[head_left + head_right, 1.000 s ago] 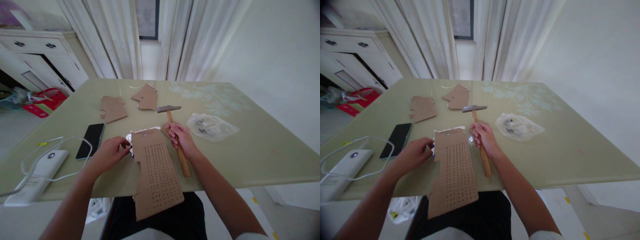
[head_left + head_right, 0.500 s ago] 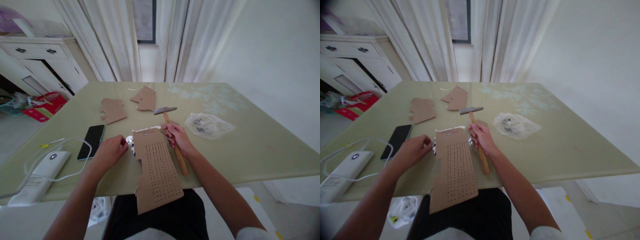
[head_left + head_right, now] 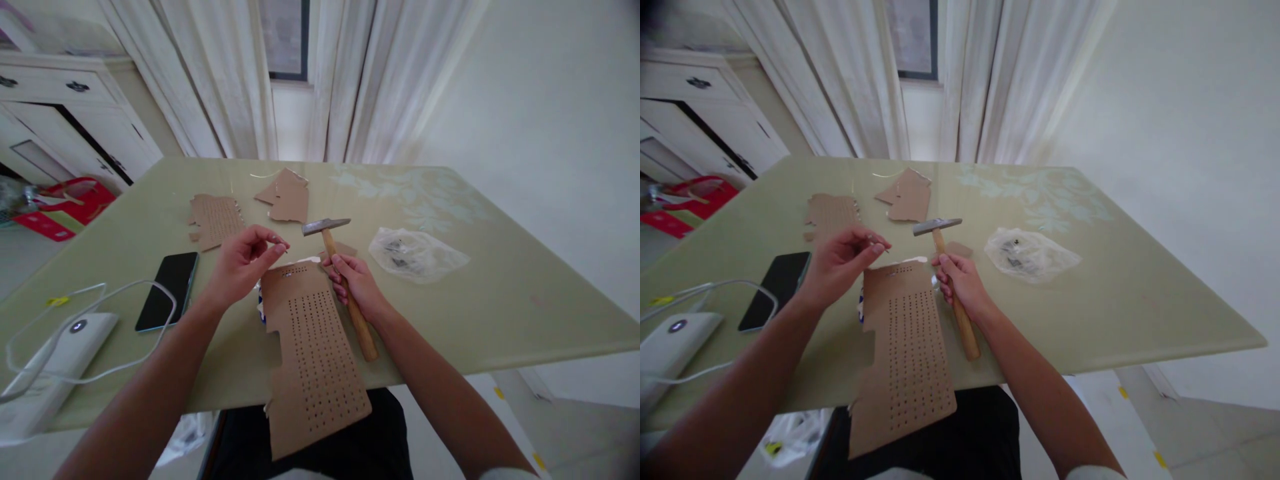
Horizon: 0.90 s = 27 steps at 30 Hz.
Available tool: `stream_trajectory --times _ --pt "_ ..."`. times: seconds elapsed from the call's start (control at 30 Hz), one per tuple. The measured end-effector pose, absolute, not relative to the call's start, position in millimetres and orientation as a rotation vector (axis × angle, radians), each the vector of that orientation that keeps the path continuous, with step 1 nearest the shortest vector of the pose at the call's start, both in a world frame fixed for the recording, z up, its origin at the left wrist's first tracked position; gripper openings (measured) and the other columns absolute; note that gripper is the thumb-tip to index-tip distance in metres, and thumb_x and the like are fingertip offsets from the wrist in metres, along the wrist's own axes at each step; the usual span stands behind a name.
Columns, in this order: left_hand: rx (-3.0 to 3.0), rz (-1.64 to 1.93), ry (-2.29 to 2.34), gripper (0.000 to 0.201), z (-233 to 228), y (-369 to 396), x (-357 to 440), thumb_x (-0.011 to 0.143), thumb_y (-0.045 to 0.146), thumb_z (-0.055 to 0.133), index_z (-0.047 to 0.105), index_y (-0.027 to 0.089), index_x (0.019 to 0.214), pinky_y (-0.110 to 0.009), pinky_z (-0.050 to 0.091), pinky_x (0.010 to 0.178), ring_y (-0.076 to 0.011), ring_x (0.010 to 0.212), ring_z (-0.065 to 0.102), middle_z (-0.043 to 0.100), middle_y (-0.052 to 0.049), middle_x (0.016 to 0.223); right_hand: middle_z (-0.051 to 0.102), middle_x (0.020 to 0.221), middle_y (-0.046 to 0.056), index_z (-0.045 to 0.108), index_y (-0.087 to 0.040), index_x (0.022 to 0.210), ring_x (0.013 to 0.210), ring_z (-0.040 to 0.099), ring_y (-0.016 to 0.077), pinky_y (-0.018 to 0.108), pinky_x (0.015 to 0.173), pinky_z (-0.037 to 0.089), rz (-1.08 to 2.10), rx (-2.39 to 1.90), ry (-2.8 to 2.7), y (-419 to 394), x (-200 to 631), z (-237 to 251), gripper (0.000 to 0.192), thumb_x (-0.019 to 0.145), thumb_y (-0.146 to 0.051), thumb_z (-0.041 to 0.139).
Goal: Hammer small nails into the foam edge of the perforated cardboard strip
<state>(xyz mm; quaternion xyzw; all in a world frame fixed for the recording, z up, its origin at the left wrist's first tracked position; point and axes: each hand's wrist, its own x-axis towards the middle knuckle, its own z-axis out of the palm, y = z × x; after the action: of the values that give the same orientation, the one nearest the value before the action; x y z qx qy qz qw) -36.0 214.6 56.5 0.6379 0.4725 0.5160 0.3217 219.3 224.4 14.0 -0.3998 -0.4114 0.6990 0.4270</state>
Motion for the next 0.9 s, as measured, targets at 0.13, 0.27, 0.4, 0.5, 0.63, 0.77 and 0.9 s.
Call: stream_trajectory --times 0.13,0.27,0.4,0.5,0.63,0.77,0.9 --pt "1.634 1.357 1.281 0.029 41.9 207.8 -37.6 0.091 0.046 0.082 0.075 0.020 0.102 -0.028 0.054 0.065 -0.0159 0.073 0.068 0.081 -0.007 0.093 0.048 0.062 -0.011 0.070 -0.020 0.097 0.039 0.037 0.0058 0.018 0.031 0.032 1.752 -1.011 -1.018 223.6 219.4 15.7 0.048 0.083 -0.064 0.086" --pt "1.679 1.278 1.314 0.025 42.5 198.1 -39.3 0.095 0.045 0.077 0.078 0.020 0.098 -0.029 0.052 0.064 -0.0165 0.071 0.068 0.082 -0.007 0.090 0.048 0.062 -0.010 0.071 -0.020 0.098 0.040 0.037 0.0059 0.018 0.030 0.032 1.772 -1.017 -1.009 218.9 218.6 20.7 0.046 0.087 -0.063 0.084" --pt "1.753 1.237 1.326 0.025 45.5 195.1 -36.4 0.100 0.042 0.073 0.081 0.019 0.095 -0.029 0.049 0.063 -0.0162 0.070 0.067 0.082 -0.007 0.087 0.048 0.063 -0.010 0.072 -0.020 0.098 0.040 0.036 0.0060 0.018 0.030 0.033 1.788 -1.012 -1.001 213.3 218.7 24.9 0.043 0.090 -0.060 0.083" --pt "1.835 1.251 1.346 0.020 44.1 194.4 -35.8 0.098 0.040 0.077 0.083 0.021 0.097 -0.030 0.048 0.064 -0.0164 0.072 0.066 0.083 -0.007 0.090 0.048 0.063 -0.010 0.072 -0.020 0.098 0.040 0.036 0.0061 0.018 0.030 0.033 1.803 -1.019 -0.994 211.0 218.7 26.5 0.043 0.089 -0.061 0.083" --pt "1.904 1.268 1.326 0.015 43.3 193.9 -35.9 0.096 0.036 0.080 0.084 0.022 0.099 -0.027 0.047 0.060 -0.0136 0.068 0.060 0.083 -0.006 0.092 0.048 0.063 -0.010 0.072 -0.020 0.098 0.040 0.036 0.0064 0.019 0.030 0.033 1.812 -1.027 -0.989 209.9 218.3 27.2 0.042 0.089 -0.061 0.082" --pt "1.949 1.255 1.349 0.012 45.6 194.3 -34.1 0.094 0.034 0.082 0.085 0.023 0.095 -0.025 0.044 0.056 -0.0118 0.062 0.056 0.081 -0.003 0.084 0.049 0.064 -0.009 0.072 -0.021 0.099 0.041 0.036 0.0063 0.018 0.031 0.032 1.810 -1.027 -0.990 208.7 218.2 26.9 0.040 0.092 -0.060 0.080" --pt "1.951 1.280 1.356 0.012 47.7 194.8 -32.6 0.094 0.035 0.082 0.085 0.023 0.094 -0.025 0.043 0.055 -0.0121 0.062 0.056 0.081 -0.003 0.082 0.049 0.064 -0.009 0.071 -0.021 0.099 0.041 0.036 0.0064 0.018 0.031 0.032 1.807 -1.029 -0.997 208.0 218.1 27.1 0.040 0.092 -0.059 0.080"
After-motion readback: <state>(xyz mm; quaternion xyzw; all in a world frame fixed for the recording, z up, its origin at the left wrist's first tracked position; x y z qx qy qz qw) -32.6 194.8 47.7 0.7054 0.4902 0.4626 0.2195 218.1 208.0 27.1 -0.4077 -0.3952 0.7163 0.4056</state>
